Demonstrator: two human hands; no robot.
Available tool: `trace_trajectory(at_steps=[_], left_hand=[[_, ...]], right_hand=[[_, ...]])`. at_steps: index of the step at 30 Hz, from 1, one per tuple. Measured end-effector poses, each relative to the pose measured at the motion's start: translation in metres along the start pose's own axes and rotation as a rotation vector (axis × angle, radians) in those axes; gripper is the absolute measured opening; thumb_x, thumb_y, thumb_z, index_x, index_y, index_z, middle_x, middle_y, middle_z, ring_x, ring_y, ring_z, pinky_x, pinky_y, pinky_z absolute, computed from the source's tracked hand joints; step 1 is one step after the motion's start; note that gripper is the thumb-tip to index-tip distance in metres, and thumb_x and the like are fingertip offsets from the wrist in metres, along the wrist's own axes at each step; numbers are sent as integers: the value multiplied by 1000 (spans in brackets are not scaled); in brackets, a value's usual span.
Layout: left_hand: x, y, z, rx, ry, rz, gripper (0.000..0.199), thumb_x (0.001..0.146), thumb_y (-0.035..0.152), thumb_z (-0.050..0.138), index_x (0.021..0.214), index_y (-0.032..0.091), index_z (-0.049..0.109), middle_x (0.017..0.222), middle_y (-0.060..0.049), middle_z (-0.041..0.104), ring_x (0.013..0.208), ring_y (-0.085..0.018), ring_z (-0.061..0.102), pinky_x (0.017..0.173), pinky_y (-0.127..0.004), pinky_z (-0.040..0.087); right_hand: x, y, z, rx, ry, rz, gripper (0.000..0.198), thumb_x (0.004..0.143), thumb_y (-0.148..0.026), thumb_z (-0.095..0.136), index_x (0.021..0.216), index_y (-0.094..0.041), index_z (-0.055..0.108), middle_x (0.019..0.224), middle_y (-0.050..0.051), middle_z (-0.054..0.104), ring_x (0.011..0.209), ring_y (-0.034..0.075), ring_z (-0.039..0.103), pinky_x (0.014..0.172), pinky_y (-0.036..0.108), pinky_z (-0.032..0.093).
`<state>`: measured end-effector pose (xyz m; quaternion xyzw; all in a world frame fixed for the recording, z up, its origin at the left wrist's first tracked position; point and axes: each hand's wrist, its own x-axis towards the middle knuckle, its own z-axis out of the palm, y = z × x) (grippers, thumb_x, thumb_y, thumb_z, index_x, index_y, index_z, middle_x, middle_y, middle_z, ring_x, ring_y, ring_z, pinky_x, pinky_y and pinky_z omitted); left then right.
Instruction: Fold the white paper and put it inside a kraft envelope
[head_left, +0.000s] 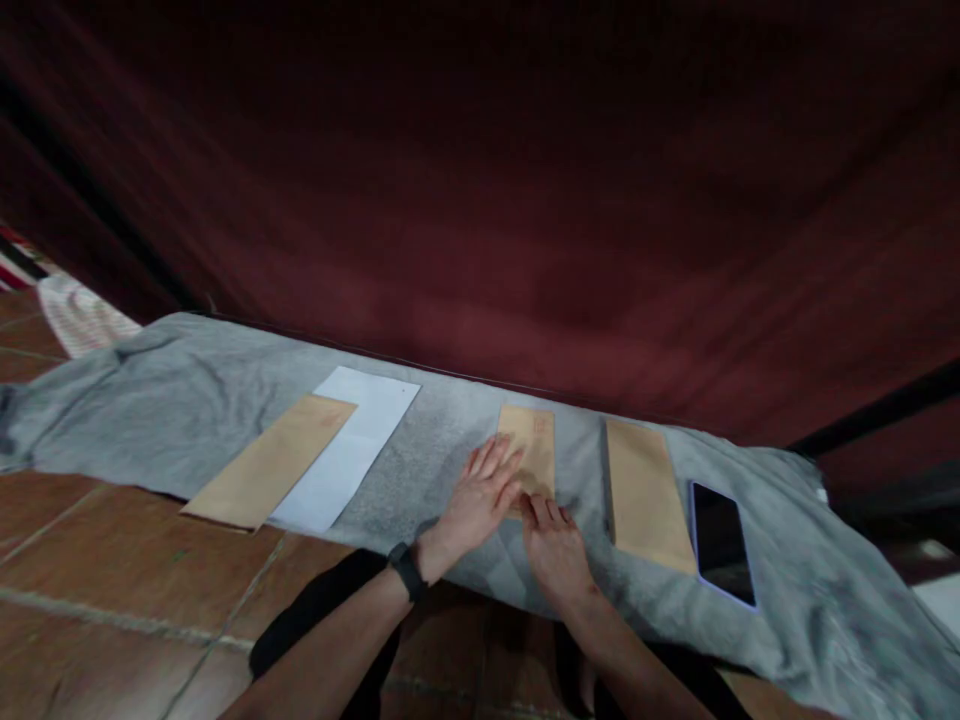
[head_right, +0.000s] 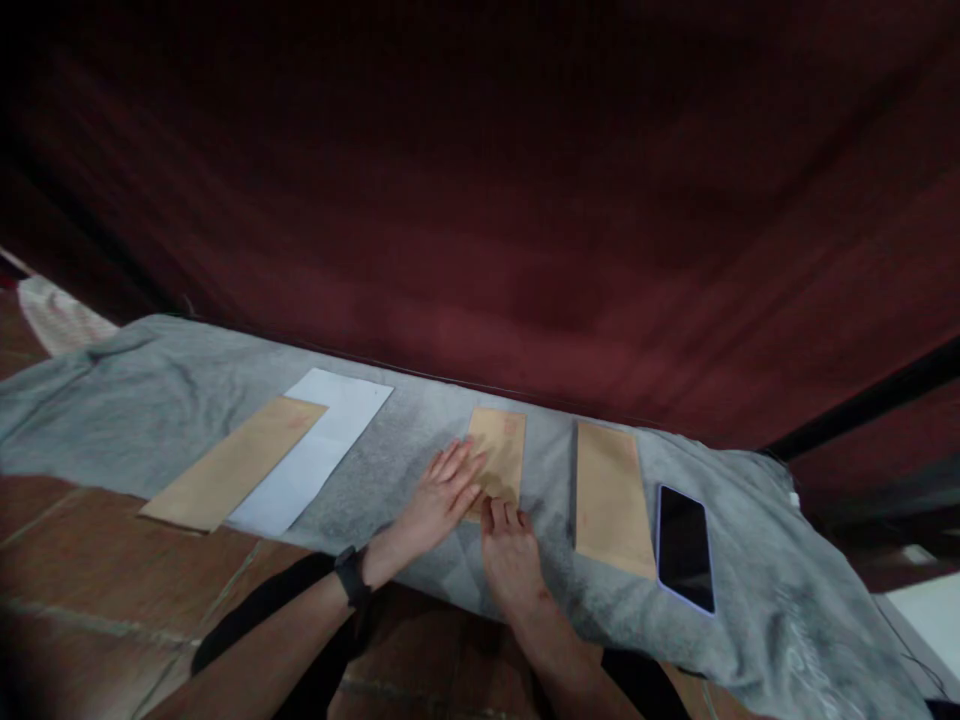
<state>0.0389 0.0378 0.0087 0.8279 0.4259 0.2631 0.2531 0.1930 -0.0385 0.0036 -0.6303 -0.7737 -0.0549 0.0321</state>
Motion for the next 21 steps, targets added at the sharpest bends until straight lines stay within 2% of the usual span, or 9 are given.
trace_trajectory(at_steps=[3,5,10,13,16,21], left_hand=[[-12,7,4,161,-231,158,51,104,46,29,150,27,39,160,-3,35,150,-20,21,123,-45,10],[-17,8,7,209,-296,180,53,105,45,24,152,24,35,159,-5,36,150,-18,22,123,-42,7],[-27,3,13,284,-296,227,61,104,51,21,155,19,27,161,-10,30,151,-19,18,123,-44,1],[-35,0,17,294,-276,290,72,100,60,25,156,14,22,162,-14,27,152,-22,16,123,-44,2],[-43,-1,21,304,-225,328,85,96,68,30,156,8,20,162,-18,24,152,-25,14,123,-43,6],[-50,2,21,334,-214,318,86,95,68,31,155,8,23,161,-19,26,151,-26,16,123,-42,7]], right_hand=[[-3,-2,3,-12,-37,-18,39,92,-6,43,121,-12,69,125,17,64,110,29,60,93,41,47],[-6,-2,4,-3,-46,-28,39,92,-9,44,122,-11,68,133,18,60,116,31,57,95,42,45],[-17,0,8,32,-17,-24,45,95,-14,42,137,-10,57,139,18,56,121,30,54,99,42,43],[-26,4,17,85,24,-25,46,96,-16,41,140,-11,53,144,17,53,128,28,50,102,41,42],[-34,10,28,119,73,-62,48,96,-14,37,142,-10,51,149,16,48,137,25,42,111,43,34],[-42,14,40,67,49,-127,48,97,-16,34,142,-10,50,154,16,42,146,26,29,118,49,20]])
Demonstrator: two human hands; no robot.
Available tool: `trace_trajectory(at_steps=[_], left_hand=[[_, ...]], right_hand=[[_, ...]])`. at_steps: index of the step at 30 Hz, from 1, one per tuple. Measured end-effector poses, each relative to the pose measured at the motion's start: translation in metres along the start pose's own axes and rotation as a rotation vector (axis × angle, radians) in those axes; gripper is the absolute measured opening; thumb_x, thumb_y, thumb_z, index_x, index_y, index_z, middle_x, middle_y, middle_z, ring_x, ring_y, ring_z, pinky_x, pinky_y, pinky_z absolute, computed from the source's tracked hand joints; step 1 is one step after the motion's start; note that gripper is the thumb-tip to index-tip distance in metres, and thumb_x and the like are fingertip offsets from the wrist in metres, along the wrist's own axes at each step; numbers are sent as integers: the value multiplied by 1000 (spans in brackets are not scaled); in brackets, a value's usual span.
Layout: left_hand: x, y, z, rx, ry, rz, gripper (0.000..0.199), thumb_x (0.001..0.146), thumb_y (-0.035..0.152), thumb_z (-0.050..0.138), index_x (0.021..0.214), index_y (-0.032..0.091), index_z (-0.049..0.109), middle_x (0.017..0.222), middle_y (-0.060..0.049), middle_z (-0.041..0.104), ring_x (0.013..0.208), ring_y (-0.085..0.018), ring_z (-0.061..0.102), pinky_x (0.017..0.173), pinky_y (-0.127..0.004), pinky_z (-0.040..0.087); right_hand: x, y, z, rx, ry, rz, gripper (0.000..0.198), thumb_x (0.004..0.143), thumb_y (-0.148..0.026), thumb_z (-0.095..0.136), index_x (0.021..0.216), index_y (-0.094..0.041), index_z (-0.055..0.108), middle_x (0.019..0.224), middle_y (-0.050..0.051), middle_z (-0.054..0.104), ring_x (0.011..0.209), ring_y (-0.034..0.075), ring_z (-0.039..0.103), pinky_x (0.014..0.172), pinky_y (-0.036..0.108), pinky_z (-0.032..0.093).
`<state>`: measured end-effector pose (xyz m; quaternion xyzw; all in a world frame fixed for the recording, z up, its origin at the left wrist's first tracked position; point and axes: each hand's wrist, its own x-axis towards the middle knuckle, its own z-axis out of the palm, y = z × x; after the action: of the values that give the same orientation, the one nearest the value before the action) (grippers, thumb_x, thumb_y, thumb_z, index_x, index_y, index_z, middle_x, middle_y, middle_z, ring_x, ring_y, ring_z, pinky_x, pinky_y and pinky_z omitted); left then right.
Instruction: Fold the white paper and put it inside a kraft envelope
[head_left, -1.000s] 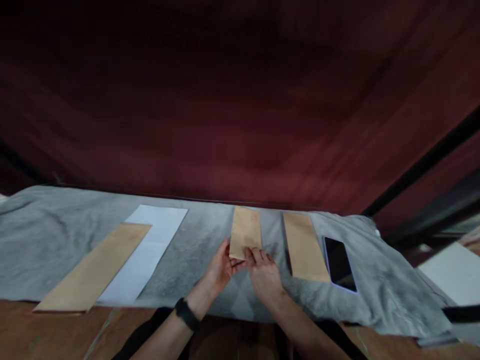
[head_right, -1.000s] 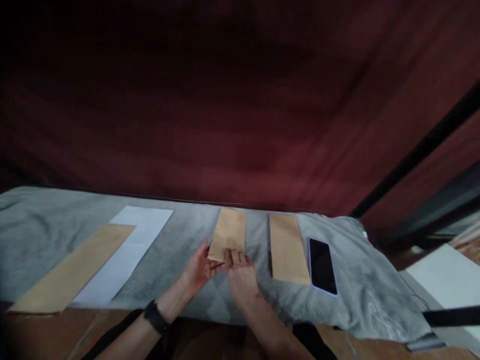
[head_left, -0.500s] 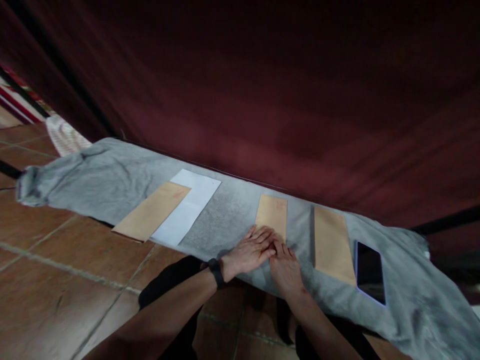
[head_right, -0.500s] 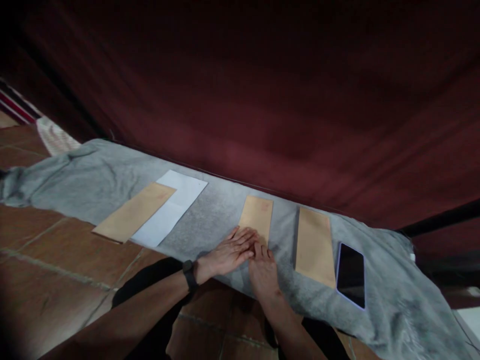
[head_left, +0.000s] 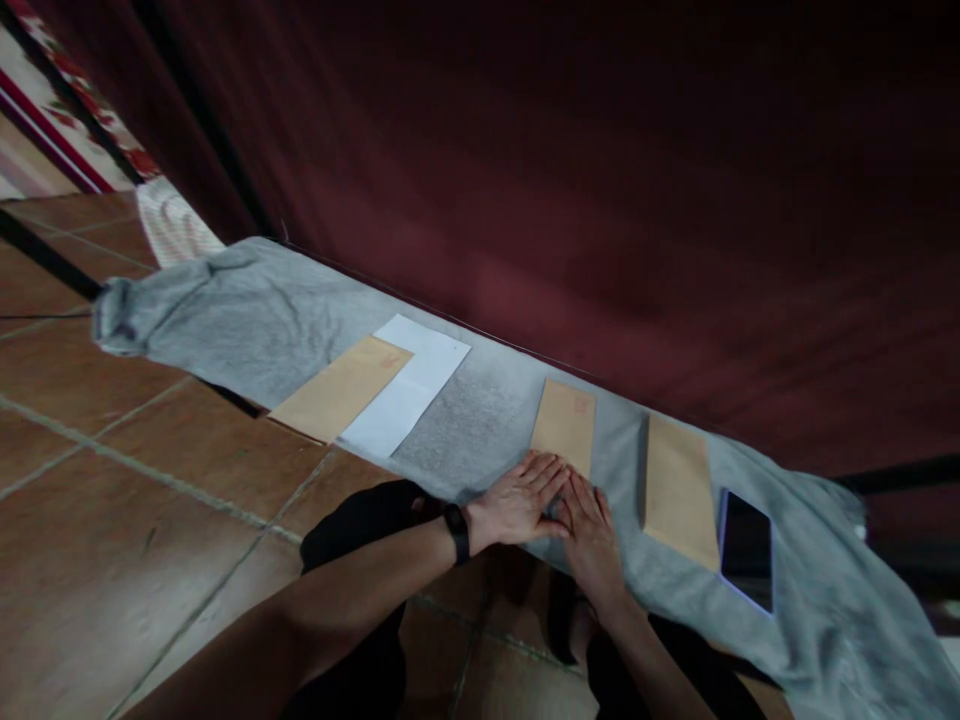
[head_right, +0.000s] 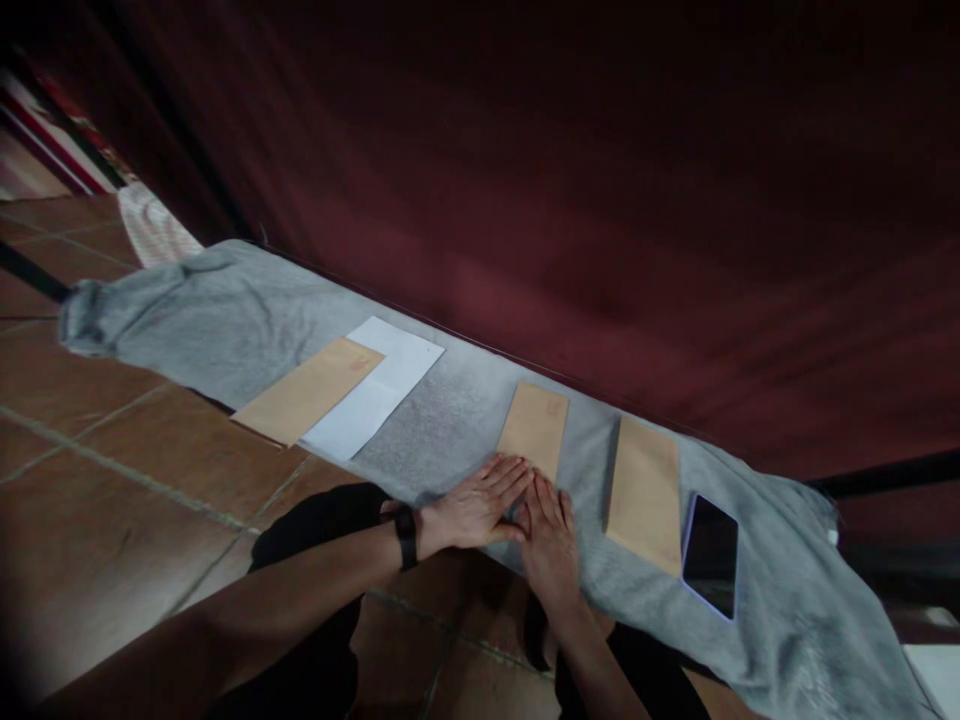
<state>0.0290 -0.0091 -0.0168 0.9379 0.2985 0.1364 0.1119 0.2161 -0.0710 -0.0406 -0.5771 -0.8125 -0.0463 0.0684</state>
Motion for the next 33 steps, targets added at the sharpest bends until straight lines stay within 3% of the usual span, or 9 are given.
trace_trajectory(at_steps=[7,15,19,22,24,27,30,33], left_hand=[[-5,3,4,48,30,-5,90,91,71,38,154,9,26,160,-18,28,151,-27,15,122,-44,8],[-10,7,4,47,1,-21,87,92,73,32,150,9,35,160,-19,30,151,-29,18,121,-47,6],[-8,4,2,10,2,-185,80,94,68,31,149,10,38,159,-19,31,150,-31,19,120,-48,12],[-4,-2,0,-43,41,-374,71,94,56,43,146,7,42,157,-23,33,148,-36,25,118,-50,20],[0,-6,-3,-104,62,-440,63,93,43,47,145,8,43,156,-22,36,145,-36,31,116,-51,25],[7,-9,-7,-241,83,-500,58,87,24,48,144,13,45,150,-16,46,140,-30,39,115,-46,29],[17,-13,-9,-443,155,-588,65,77,14,52,142,14,47,139,-14,55,132,-28,44,113,-40,32],[26,-17,-9,-869,276,-695,77,74,13,54,149,12,36,118,-12,63,109,-24,58,96,-35,45]], right_hand=[[-2,-4,7,-129,-9,151,55,97,-14,26,151,-13,39,160,14,31,149,25,23,117,50,22],[4,-4,3,-193,-35,238,49,97,-16,31,140,-16,55,161,15,28,147,33,25,112,55,26],[10,-5,8,-156,18,316,47,100,-21,29,135,-15,59,158,17,34,145,34,31,111,55,30],[13,-3,15,-79,177,405,51,103,-29,24,142,-8,50,152,22,42,142,33,36,109,53,34],[11,-3,19,-20,319,431,54,104,-33,24,146,-5,42,150,24,44,141,32,37,108,52,36],[5,-9,23,46,436,341,52,104,-35,29,149,-12,38,151,18,45,140,29,39,108,50,38],[2,-18,23,52,383,212,48,103,-31,33,148,-17,42,147,13,52,135,26,47,110,45,37],[6,-26,17,6,343,238,49,101,-31,39,147,-16,45,144,15,54,129,29,52,108,46,38]])
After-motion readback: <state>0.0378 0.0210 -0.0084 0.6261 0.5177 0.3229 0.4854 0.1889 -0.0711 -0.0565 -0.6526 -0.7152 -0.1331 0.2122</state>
